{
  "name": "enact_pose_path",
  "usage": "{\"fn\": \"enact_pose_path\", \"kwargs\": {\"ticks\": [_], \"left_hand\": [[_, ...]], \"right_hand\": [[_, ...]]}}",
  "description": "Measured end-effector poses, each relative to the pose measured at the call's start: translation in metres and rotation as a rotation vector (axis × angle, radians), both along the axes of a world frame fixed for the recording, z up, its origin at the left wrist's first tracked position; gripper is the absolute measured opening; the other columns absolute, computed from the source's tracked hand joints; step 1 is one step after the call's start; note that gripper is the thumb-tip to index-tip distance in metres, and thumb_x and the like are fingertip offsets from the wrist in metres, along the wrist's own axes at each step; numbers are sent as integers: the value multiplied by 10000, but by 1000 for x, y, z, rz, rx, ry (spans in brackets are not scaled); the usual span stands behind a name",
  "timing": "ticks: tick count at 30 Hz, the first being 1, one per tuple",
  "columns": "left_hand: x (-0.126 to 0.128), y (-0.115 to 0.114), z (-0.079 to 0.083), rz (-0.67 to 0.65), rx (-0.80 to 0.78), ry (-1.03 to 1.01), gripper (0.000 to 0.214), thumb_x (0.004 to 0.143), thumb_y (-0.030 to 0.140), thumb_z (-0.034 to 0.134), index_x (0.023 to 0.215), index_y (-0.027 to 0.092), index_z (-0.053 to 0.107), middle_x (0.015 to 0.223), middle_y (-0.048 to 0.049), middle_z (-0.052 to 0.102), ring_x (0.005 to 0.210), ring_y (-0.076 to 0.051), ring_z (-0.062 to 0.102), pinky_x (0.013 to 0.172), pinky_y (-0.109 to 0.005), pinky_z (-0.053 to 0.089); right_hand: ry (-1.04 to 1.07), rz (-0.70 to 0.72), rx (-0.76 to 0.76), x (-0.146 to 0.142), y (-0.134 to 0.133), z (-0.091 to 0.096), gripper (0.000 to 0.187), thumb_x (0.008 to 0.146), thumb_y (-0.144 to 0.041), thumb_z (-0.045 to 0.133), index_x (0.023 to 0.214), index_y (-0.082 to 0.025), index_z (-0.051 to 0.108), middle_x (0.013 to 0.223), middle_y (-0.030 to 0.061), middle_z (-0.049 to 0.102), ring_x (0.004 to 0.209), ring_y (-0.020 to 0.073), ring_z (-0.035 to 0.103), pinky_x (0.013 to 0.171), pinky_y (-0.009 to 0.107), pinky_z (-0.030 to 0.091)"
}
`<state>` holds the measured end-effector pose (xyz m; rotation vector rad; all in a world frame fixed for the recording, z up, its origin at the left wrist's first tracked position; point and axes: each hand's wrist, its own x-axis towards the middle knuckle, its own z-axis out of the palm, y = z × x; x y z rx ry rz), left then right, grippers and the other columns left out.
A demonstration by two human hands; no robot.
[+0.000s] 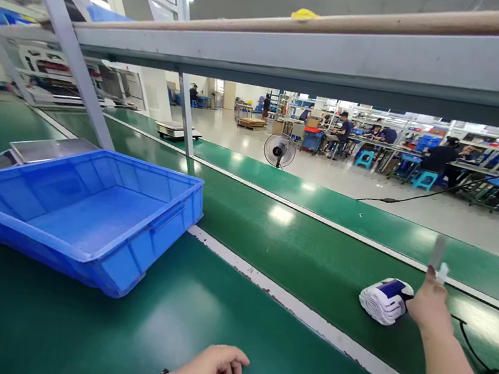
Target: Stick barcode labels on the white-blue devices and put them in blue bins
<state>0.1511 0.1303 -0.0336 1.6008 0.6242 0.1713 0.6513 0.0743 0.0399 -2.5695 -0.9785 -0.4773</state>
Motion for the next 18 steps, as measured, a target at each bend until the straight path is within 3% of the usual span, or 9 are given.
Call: {"fn": "enact_pose_path", "kwargs": {"ticks": [3, 7, 10, 13, 16, 18], "left_hand": [[1, 0, 1, 9, -22, -9, 340, 745, 194, 547, 1083, 164, 569, 769, 22, 586, 537, -61, 557, 541, -197, 467], [3, -1, 4, 41, -152, -45, 360, 702, 273, 644, 1035, 155, 580, 735, 28, 564, 525, -68, 538, 538, -220, 450], [5, -1, 7, 82, -269, -90, 501, 659, 441, 694, 1037, 148, 546, 797, 6, 553, 539, -76, 551, 570, -245, 455], [6, -2, 14, 137, -449, -151, 712, 742, 706, 436, 1168, 136, 411, 943, -70, 552, 659, -136, 634, 670, -304, 484], [6, -6, 25, 152, -873, -243, 877, 770, 774, 120, 1283, 72, 235, 1010, -180, 577, 819, -257, 672, 748, -384, 468], [4, -16, 34, 121, -1097, -317, 994, 732, 794, 11, 1294, 5, 234, 959, -227, 609, 813, -311, 666, 733, -408, 444]], "right_hand": [[39, 37, 9, -30, 11, 23, 780, 752, -182, 490, 1438, -13, 159, 1154, 338, 452, 933, 390, 593, 649, 441, 440], [19, 165, 60, -94, 19, 52, 766, 764, -144, 450, 1447, -25, 126, 1244, 317, 398, 1026, 367, 542, 710, 426, 433], [-1, 278, 109, -146, 17, 65, 768, 768, -137, 447, 1454, -51, 112, 1303, 269, 373, 1088, 336, 491, 737, 403, 432], [9, 381, 181, -195, 5, 78, 810, 774, -162, 476, 1463, -106, 53, 1336, 253, 357, 931, 279, 559, 727, 393, 453], [73, 537, 228, -247, -13, 92, 883, 782, -184, 502, 1462, -227, -59, 1364, 189, 364, 678, 155, 585, 650, 314, 493], [172, 696, 276, -286, -26, 98, 882, 798, -208, 507, 1456, -294, -75, 1366, 159, 369, 601, 112, 575, 563, 263, 499]]}}
